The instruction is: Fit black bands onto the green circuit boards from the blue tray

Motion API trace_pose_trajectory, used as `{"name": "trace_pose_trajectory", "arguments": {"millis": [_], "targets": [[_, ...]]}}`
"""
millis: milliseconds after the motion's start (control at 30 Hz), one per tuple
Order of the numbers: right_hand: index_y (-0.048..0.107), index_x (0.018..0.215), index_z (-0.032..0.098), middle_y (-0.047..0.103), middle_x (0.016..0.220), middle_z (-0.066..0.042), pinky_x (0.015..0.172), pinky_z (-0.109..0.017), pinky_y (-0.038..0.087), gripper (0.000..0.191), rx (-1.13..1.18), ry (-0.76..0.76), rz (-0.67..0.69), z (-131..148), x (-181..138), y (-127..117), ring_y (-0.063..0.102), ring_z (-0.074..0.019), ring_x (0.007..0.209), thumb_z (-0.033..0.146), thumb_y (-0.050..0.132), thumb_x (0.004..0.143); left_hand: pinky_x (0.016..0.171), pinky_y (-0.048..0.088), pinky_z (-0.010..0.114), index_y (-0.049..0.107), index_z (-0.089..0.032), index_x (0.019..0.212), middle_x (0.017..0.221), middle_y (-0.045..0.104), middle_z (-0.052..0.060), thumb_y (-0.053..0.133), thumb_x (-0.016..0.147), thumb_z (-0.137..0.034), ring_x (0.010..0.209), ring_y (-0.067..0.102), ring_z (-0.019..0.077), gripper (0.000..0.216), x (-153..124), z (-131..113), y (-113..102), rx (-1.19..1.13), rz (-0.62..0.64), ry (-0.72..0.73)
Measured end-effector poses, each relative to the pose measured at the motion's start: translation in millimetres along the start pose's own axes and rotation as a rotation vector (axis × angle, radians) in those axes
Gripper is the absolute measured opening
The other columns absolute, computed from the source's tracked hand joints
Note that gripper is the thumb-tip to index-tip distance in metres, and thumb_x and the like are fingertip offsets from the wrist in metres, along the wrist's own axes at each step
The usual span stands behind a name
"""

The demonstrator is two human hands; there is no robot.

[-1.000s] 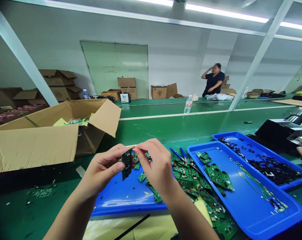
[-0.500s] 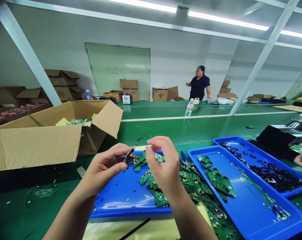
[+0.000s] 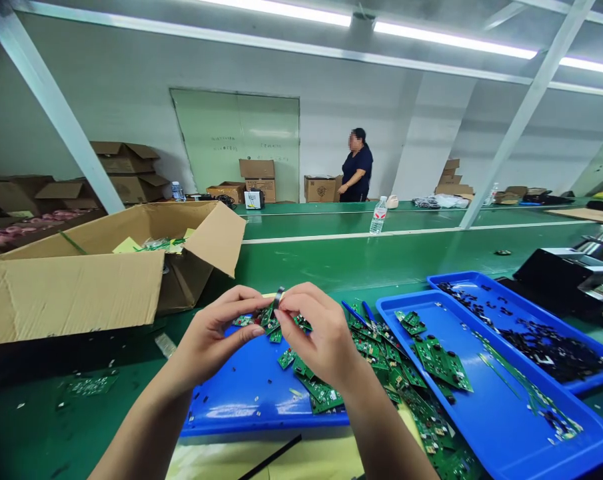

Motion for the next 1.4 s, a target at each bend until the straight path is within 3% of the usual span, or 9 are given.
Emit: {"name": "trace_pose_trajectory", "arguments": {"millis": [100,233,300,367,433,567,1067,1267,1400], "targets": [[0.064,0.090,0.019,0.066,0.088,-0.006,0.073,-0.030,0.054,0.015,0.025,-0.023,0.112,-4.9,0.0,-7.9,0.063,-0.0149,0.083,0.010,0.053,0.085,0.080,0.051,0.031,0.067,-0.024,0.111,0.093,0.063,0.006,0.064,0.082,-0.025,0.087,0.061,0.0171,0.029,0.4,0.9,-0.4,0.033,-0.032,0.019],[0.053,0.126,0.022,0.065,0.113,-0.008,0.077,-0.031,0.057,0.047,0.224,0.223,0.338,-14.0,-3.2,-16.1,0.065,-0.0155,0.092,0.016,0.062,0.080,0.077,0.052,0.026,0.065,-0.025,0.113,0.093,0.060,0.004,0.065,0.081,-0.018,0.085,0.059,0.0145,0.032,-0.7,0.5,1.0,0.125,-0.146,0.150],[0.058,0.118,0.020,0.069,0.101,-0.007,0.071,-0.029,0.058,0.036,0.373,0.393,0.305,-17.3,-4.3,-16.3,0.067,-0.0142,0.083,0.023,0.061,0.082,0.077,0.052,0.026,0.064,-0.027,0.114,0.095,0.059,0.004,0.064,0.081,-0.014,0.087,0.059,0.0143,0.035,-1.9,0.3,2.6,0.215,-0.186,0.232],[0.066,0.093,0.017,0.069,0.080,-0.004,0.064,-0.026,0.057,0.018,0.503,0.544,0.216,-18.9,-4.3,-12.8,0.066,-0.0122,0.070,0.030,0.056,0.086,0.079,0.052,0.028,0.063,-0.027,0.114,0.097,0.058,0.004,0.063,0.082,-0.011,0.089,0.059,0.0149,0.036,-3.1,0.6,3.9,0.311,-0.225,0.281],[0.065,0.076,0.016,0.066,0.067,-0.001,0.059,-0.025,0.056,0.023,0.595,0.667,0.196,-18.1,-3.8,-6.3,0.064,-0.0111,0.061,0.037,0.058,0.085,0.080,0.053,0.029,0.063,-0.028,0.114,0.098,0.058,0.004,0.062,0.082,-0.011,0.090,0.059,0.0156,0.036,-3.7,1.2,4.5,0.386,-0.262,0.303],[0.062,0.070,0.016,0.064,0.062,0.000,0.057,-0.025,0.054,0.027,0.683,0.799,0.233,-13.7,-2.0,4.4,0.062,-0.0106,0.057,0.041,0.070,0.073,0.080,0.053,0.030,0.063,-0.029,0.115,0.099,0.059,0.004,0.063,0.082,-0.013,0.090,0.060,0.0162,0.036,-3.6,1.6,4.4,0.444,-0.290,0.316],[0.055,0.064,0.017,0.061,0.051,0.003,0.047,-0.021,0.044,0.033,0.952,0.916,0.243,-17.7,-3.8,17.7,0.056,-0.0086,0.045,0.042,0.076,0.065,0.074,0.053,0.026,0.062,-0.028,0.118,0.094,0.061,0.004,0.065,0.081,-0.015,0.084,0.060,0.0144,0.039,-2.9,1.9,2.9,0.358,-0.266,0.326],[0.050,0.060,0.018,0.049,0.045,0.006,0.040,-0.019,0.037,0.034,1.163,0.938,0.375,-23.5,-7.2,29.1,0.047,-0.0069,0.038,0.041,0.072,0.069,0.072,0.053,0.027,0.066,-0.026,0.113,0.090,0.063,0.005,0.065,0.082,-0.027,0.080,0.060,0.0153,0.031,-0.4,6.7,3.3,0.160,-0.182,0.190],[0.050,0.061,0.018,0.047,0.046,0.006,0.043,-0.021,0.039,0.030,1.038,0.869,0.333,-24.6,-6.6,31.5,0.046,-0.0078,0.040,0.042,0.068,0.069,0.072,0.053,0.027,0.069,-0.025,0.110,0.088,0.064,0.006,0.066,0.081,-0.029,0.080,0.061,0.0156,0.029,0.0,10.6,4.7,0.038,-0.149,0.119]]}}
Point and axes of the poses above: each hand's wrist, its own x-axis towards the middle knuckle, its own y-axis out of the palm, z = x × y, the point moved 2 cm from there along x, towards the middle knuckle
